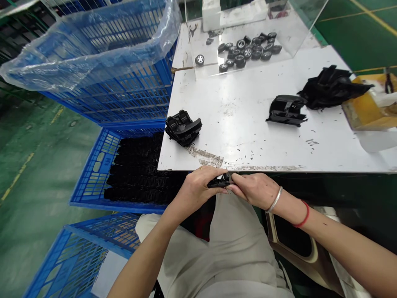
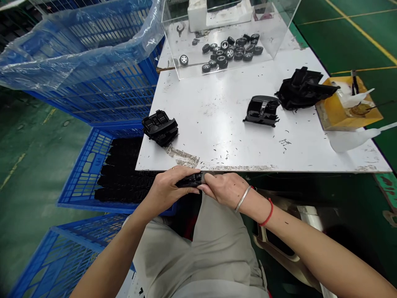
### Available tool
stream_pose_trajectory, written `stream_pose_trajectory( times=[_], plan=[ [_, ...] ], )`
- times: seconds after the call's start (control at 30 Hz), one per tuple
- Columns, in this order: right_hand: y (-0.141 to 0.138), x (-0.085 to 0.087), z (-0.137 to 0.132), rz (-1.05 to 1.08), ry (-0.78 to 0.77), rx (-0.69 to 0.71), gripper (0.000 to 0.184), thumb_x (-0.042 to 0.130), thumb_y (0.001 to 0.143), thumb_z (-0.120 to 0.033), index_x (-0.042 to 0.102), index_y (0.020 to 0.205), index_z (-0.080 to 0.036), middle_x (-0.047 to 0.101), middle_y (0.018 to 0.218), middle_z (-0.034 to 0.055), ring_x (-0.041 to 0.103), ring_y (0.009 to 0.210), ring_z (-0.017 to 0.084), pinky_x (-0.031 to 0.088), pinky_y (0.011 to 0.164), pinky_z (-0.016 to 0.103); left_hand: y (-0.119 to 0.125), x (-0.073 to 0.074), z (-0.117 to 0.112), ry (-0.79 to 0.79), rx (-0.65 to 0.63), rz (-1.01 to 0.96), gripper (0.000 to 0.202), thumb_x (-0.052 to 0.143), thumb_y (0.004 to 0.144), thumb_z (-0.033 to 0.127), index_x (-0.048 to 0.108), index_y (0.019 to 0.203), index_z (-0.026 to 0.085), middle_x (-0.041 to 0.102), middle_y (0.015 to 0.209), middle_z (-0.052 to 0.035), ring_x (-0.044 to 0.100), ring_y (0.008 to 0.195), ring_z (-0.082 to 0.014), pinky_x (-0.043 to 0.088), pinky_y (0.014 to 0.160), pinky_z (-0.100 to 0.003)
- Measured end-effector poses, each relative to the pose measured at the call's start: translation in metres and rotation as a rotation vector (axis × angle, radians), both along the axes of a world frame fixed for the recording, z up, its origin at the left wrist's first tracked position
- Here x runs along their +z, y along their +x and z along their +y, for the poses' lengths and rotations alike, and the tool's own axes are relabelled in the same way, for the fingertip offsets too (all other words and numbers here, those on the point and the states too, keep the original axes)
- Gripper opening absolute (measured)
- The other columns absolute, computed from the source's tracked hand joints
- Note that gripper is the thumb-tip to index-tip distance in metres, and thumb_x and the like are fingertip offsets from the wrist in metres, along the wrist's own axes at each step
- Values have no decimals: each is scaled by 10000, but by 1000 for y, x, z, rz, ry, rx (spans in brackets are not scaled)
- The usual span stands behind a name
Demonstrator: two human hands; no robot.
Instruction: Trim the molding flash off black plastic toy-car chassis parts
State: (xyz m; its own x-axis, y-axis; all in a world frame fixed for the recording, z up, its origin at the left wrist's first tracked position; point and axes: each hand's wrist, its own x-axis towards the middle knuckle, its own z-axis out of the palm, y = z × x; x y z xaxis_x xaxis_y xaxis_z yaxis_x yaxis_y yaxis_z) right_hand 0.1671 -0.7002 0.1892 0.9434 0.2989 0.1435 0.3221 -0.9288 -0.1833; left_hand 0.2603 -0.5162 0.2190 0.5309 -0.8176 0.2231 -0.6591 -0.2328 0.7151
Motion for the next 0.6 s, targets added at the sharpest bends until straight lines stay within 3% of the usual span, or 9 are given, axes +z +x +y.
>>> stream_pose_trajectory(
  times=[0.27, 0.43, 0.6],
  plan=[
    [-2, -7, 0, 130, 156, -30, 476, 128, 991, -462, 469, 792, -196, 534, 551, 7, 442, 439, 133, 206, 429, 240, -3, -5, 1, -39, 14, -57, 389, 754, 715, 247, 634, 1079, 181, 718, 997, -55, 668, 920, -176, 531, 846, -289],
    [-9, 1, -3, 303, 405, -17, 319, 244, 988, -412, 412, 798, -219, 505, 621, -20, 474, 506, 128, 335, 493, 240, -6, -10, 3, -66, 5, -76, 381, 729, 746, 246, 616, 1105, 188, 711, 1038, -60, 663, 968, -174, 523, 893, -298],
    [-12, 7, -7, 335, 485, 18, 312, 242, 992, -396, 465, 874, -212, 521, 661, -10, 500, 549, 142, 384, 535, 260, -6, -13, 5, -60, -1, -89, 398, 727, 747, 264, 609, 1122, 205, 703, 1066, -59, 661, 988, -178, 525, 910, -318]
  ],
)
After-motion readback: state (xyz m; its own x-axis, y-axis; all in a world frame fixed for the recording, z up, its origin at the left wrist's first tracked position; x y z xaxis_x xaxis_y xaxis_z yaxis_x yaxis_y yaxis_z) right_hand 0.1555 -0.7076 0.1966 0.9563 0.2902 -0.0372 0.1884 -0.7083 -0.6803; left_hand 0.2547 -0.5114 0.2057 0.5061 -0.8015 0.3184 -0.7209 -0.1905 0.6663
